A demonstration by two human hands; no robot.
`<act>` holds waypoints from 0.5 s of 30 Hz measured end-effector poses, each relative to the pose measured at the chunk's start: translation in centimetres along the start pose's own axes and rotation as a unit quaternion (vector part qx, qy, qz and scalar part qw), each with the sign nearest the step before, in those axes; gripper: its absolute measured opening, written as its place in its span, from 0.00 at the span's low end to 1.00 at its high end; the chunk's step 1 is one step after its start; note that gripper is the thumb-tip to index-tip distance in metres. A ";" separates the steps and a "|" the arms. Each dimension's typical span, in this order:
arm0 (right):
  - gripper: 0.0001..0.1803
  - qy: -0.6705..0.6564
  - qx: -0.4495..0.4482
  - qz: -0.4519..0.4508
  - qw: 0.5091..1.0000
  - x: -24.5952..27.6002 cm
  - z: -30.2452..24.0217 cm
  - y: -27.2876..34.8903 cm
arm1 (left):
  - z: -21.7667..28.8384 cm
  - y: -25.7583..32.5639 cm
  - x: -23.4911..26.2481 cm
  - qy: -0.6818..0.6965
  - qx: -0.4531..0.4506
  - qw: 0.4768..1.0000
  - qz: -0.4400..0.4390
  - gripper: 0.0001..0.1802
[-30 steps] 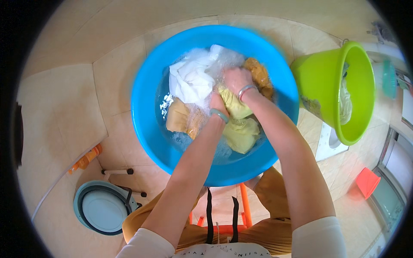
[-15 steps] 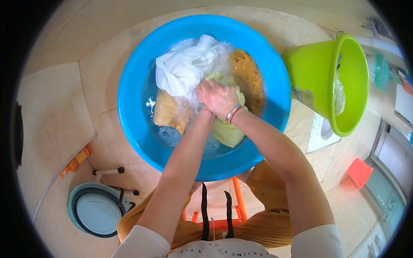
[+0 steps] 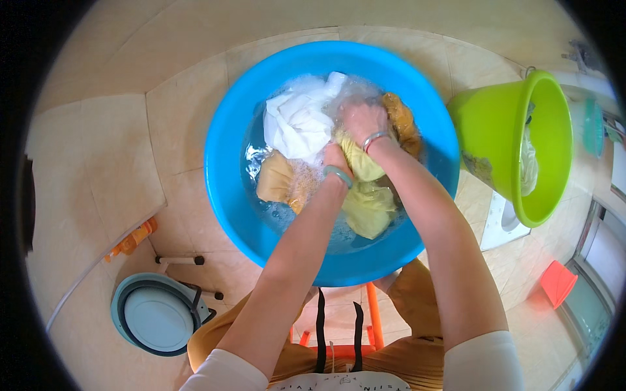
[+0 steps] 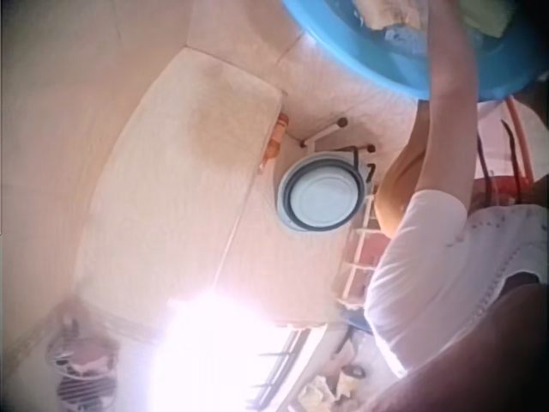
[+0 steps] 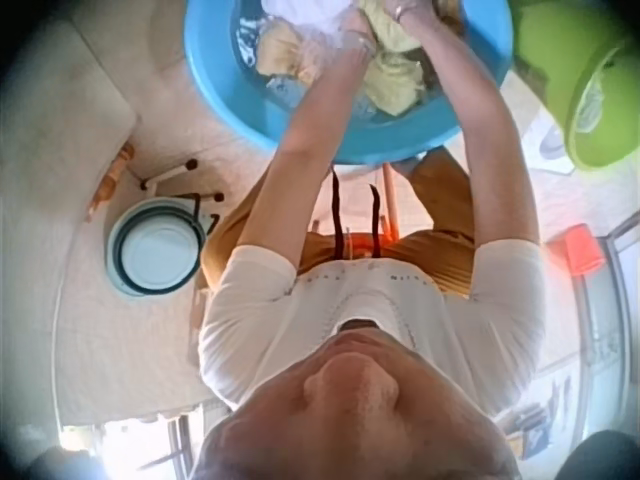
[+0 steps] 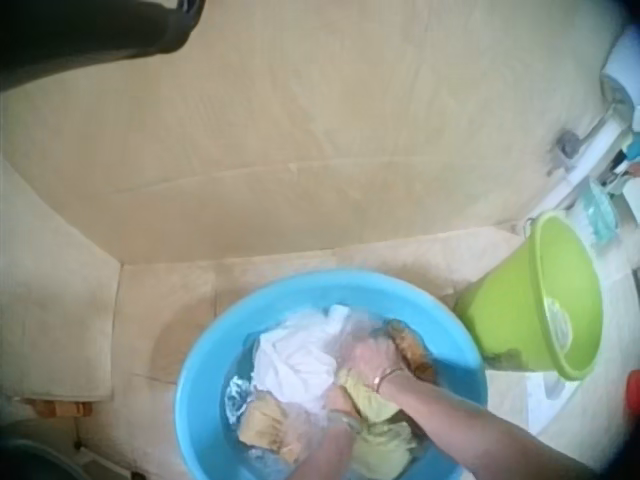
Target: The person is hand-washing clothes in a blue basin filled with soapy water. They repeatedly submerge, scrub, and wring out a yellow garment and other items, transferring them between the blue basin and a green bucket.
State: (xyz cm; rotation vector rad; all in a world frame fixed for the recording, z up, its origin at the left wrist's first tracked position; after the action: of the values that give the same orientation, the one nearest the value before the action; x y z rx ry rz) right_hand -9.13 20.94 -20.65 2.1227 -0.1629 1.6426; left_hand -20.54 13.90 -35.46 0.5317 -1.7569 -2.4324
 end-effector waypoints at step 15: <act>0.13 -0.154 0.144 0.156 0.965 3.4 -7.7 8.9 | 3.4 0.8 0.5 -0.088 -0.145 0.950 -0.262 0.21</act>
State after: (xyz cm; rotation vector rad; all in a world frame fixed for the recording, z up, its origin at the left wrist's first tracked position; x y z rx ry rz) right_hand -18.24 16.77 -13.56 2.6860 -0.3925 1.5661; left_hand -22.21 16.62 -33.89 0.8595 -1.4005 -3.1165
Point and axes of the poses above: each hand's wrist, its own y-axis away from the middle knuckle, its own x-axis out of the back of the hand, z = x × y, the point moved 7 cm from there along -y, towards the middle knuckle, and after that the axes turned 3 degrees about z, right-handed, at the moved point
